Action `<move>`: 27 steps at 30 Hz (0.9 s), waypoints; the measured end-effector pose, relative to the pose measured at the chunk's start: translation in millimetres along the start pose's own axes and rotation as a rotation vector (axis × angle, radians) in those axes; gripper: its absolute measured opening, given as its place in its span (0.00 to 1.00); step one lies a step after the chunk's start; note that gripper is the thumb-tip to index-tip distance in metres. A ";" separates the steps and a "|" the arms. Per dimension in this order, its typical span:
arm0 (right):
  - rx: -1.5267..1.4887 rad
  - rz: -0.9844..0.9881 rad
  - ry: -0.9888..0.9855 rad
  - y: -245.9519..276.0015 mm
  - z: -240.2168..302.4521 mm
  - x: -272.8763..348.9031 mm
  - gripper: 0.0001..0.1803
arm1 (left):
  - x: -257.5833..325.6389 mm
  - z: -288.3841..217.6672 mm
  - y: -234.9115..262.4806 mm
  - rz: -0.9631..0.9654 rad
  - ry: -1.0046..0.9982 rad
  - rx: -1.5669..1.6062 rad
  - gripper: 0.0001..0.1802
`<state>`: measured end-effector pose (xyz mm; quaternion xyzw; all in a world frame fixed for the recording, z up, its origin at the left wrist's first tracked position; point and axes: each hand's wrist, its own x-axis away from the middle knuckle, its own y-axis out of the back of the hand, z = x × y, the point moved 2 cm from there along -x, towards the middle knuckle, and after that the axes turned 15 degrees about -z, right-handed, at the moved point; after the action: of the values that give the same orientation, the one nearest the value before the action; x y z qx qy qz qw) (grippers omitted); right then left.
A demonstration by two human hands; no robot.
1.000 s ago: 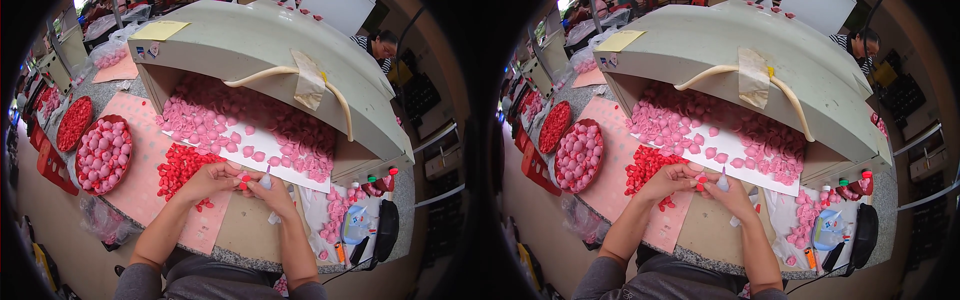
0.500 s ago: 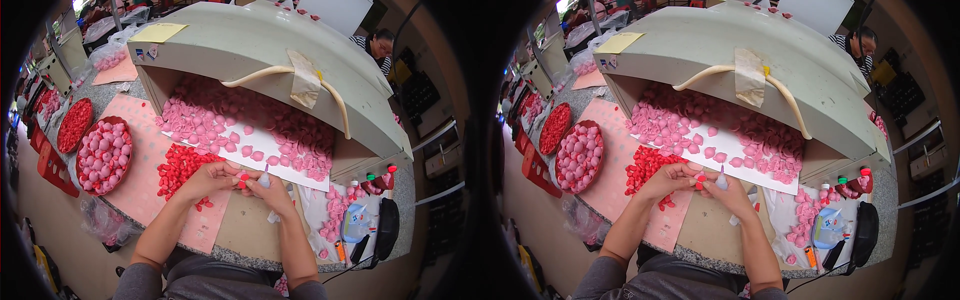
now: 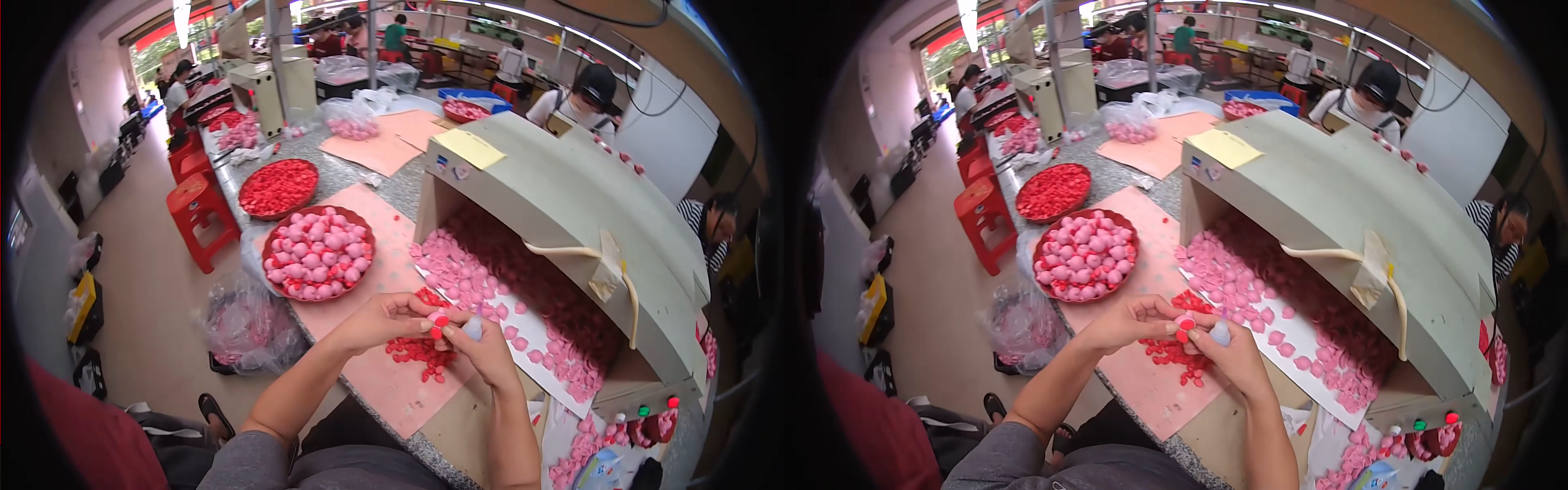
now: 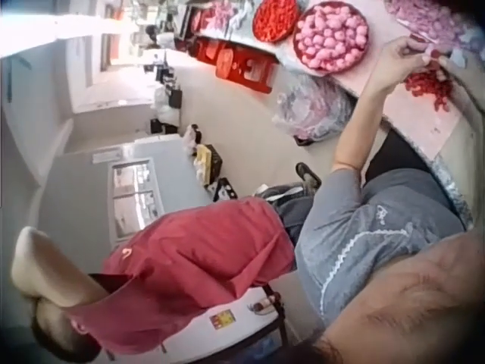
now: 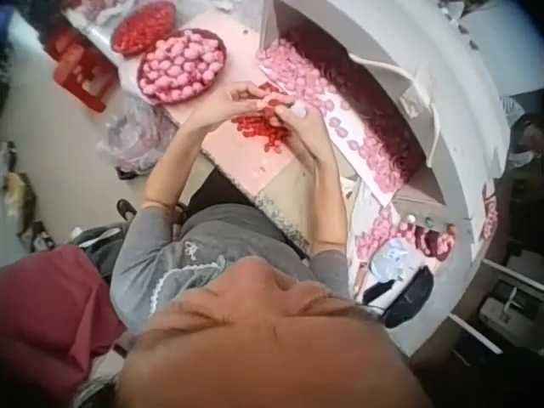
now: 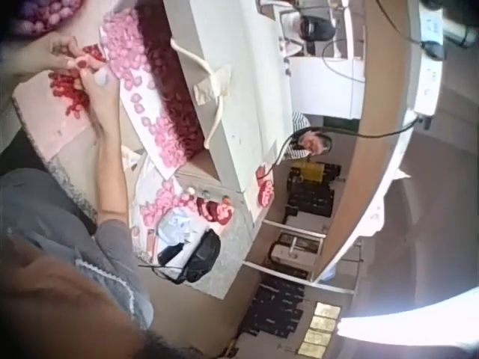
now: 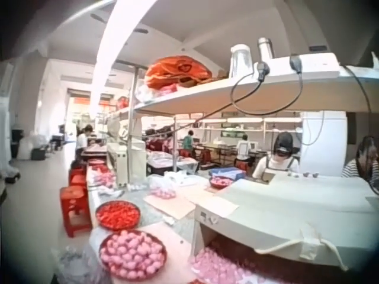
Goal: Applying glue and assembling small pink plastic flower components at a workshop workbench.
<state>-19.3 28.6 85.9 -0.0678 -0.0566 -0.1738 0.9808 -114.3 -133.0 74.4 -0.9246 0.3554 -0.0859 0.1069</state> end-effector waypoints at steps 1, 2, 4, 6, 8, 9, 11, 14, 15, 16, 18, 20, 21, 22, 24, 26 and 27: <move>0.011 0.071 0.027 -16.8 9.1 -4.4 0.16 | 11.6 -12.3 14.8 -0.075 -0.001 -0.029 0.13; 0.028 0.148 0.043 -36.5 19.6 -9.4 0.16 | 24.1 -23.7 28.3 -0.149 -0.002 -0.055 0.13; 0.031 0.275 0.063 -72.4 32.0 -23.5 0.16 | 48.1 -48.1 50.2 -0.272 -0.055 -0.063 0.14; 0.049 0.417 0.093 -102.5 45.2 -33.7 0.16 | 64.8 -67.1 66.5 -0.376 -0.115 -0.070 0.15; 0.076 0.482 0.133 -128.0 52.0 -40.7 0.16 | 79.1 -75.5 84.1 -0.414 -0.136 0.009 0.15; 0.097 0.511 0.144 -139.6 54.5 -43.1 0.16 | 87.0 -82.9 89.6 -0.428 -0.163 0.002 0.15; 0.091 0.550 0.183 -154.0 62.6 -42.0 0.15 | 99.5 -94.0 94.1 -0.455 -0.181 0.018 0.15; 0.133 0.571 0.162 -173.2 65.3 -46.5 0.16 | 104.6 -97.7 109.8 -0.469 -0.215 0.038 0.14; 0.132 0.567 0.169 -179.1 66.9 -47.8 0.16 | 104.7 -98.7 116.2 -0.481 -0.227 0.051 0.14; 0.137 0.562 0.159 -182.0 68.5 -48.4 0.16 | 101.8 -98.2 121.7 -0.487 -0.221 0.045 0.14; 0.147 0.552 0.147 -188.3 70.3 -52.1 0.16 | 99.2 -100.9 130.6 -0.471 -0.232 0.060 0.13; 0.136 0.576 0.172 -195.2 70.9 -56.3 0.16 | 97.8 -99.9 139.0 -0.452 -0.246 0.088 0.13; 0.140 0.579 0.166 -197.4 72.1 -56.3 0.16 | 98.1 -100.0 140.8 -0.456 -0.243 0.093 0.13; 0.147 0.578 0.164 -201.2 73.2 -55.1 0.16 | 100.4 -100.7 143.2 -0.458 -0.246 0.085 0.13; 0.163 0.579 0.151 -205.7 69.7 -59.5 0.15 | 101.7 -100.5 146.3 -0.463 -0.249 0.086 0.13; 0.178 0.593 0.159 -208.4 69.8 -59.4 0.15 | 103.4 -99.7 148.4 -0.472 -0.260 0.072 0.14; 0.196 0.588 0.175 -209.5 70.3 -59.2 0.15 | 103.6 -98.0 150.5 -0.473 -0.265 0.069 0.14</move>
<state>-153.7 -135.9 170.9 0.0289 0.0335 0.1180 0.9920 -157.5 -325.5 138.3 -0.9809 0.1095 0.0011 0.1607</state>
